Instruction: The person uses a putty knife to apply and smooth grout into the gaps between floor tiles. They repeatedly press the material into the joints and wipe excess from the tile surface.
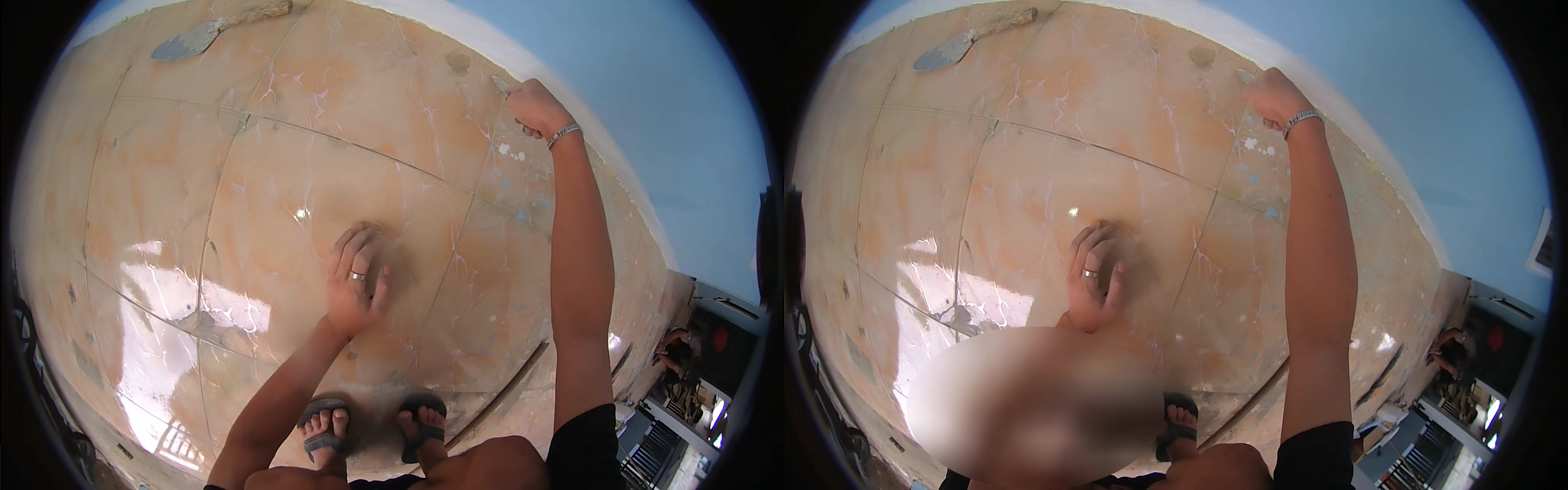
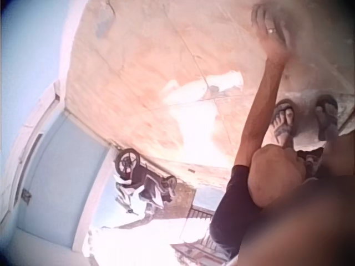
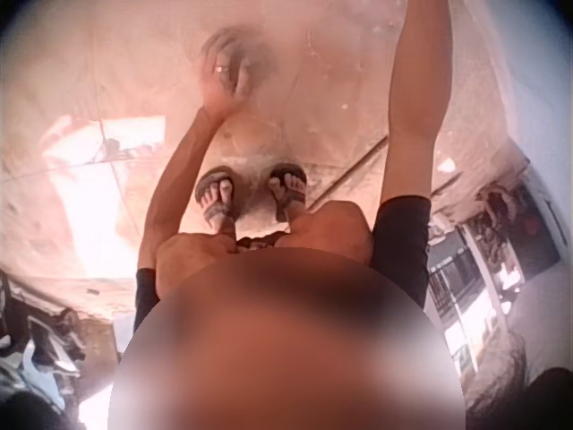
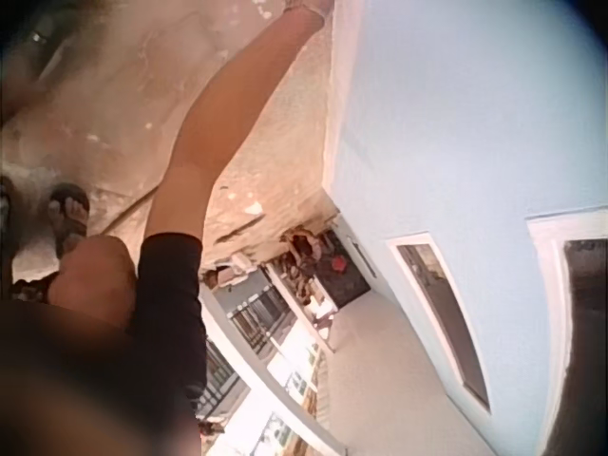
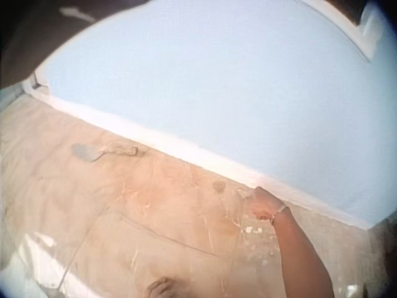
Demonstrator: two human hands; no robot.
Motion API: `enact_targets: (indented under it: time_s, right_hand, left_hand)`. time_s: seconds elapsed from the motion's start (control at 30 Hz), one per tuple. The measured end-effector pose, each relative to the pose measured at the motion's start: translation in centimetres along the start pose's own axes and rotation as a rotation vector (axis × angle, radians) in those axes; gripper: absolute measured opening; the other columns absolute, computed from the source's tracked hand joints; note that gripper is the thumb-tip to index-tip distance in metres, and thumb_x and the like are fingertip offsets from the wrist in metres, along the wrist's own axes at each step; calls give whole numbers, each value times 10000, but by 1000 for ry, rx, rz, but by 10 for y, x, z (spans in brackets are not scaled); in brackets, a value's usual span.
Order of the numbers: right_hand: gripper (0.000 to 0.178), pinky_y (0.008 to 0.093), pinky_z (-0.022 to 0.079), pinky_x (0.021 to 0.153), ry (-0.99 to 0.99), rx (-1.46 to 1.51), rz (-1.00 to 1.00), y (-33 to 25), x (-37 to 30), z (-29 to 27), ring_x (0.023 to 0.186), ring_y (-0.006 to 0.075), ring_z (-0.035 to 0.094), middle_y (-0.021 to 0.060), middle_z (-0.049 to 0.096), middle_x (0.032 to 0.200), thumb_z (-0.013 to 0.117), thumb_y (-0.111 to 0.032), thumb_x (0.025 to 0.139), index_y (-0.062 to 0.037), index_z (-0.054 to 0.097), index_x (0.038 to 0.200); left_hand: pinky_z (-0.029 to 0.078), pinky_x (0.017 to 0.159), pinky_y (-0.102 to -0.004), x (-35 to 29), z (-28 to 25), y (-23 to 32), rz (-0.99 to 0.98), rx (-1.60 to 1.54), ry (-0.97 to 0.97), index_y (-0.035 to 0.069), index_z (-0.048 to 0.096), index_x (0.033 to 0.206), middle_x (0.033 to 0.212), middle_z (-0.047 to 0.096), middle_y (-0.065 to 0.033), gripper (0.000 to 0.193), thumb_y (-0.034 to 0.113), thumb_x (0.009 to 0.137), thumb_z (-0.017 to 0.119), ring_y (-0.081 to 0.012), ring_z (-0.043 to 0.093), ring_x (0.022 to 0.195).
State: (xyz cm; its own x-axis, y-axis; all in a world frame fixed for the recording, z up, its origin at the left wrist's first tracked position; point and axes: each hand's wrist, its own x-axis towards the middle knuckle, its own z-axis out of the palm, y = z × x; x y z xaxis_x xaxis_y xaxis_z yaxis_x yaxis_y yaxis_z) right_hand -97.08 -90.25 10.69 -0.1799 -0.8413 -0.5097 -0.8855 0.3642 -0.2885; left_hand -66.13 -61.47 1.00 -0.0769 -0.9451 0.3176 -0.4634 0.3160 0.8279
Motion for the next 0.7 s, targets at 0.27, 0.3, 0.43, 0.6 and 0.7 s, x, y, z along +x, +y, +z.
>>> enact_targets:
  time_s: [0.27,0.3,0.43,0.6,0.7]
  right_hand:
    - [401,384,422,457,129,-90,-88,11,-39,24,479,189,511,45,512,624,544,-151,963,57,757,1231]
    - [374,386,423,458,52,-44,4,1,-21,14,478,191,508,53,515,621,544,-135,949,63,758,1183]
    - [269,388,404,449,16,-21,35,9,6,8,480,169,500,66,510,621,548,-116,924,42,749,1006]
    - [257,509,539,778,113,-179,-314,53,-117,77,811,457,685,295,697,882,577,-134,963,100,665,1022]
    - [325,473,546,815,48,-35,-401,50,-192,78,827,401,702,266,715,925,601,-142,997,68,719,1215]
  left_hand:
    - [455,1173,-545,2,2,2,-9,-8,29,18,634,1312,1415,666,-204,414,24,902,691,-469,578,1385]
    - [453,1175,-546,1,2,2,-23,7,9,19,634,1313,1414,667,-201,418,19,898,687,-468,577,1385]
    - [451,1177,-546,-1,2,-1,-16,-4,8,23,635,1314,1410,668,-194,425,13,892,678,-462,577,1381]
    - [457,1173,-534,-2,3,-3,2,18,44,24,632,1325,1409,669,-194,431,19,896,673,-449,580,1386]
    - [453,1178,-524,-4,7,-3,0,-13,51,18,639,1337,1424,662,-191,427,28,911,667,-447,577,1400]
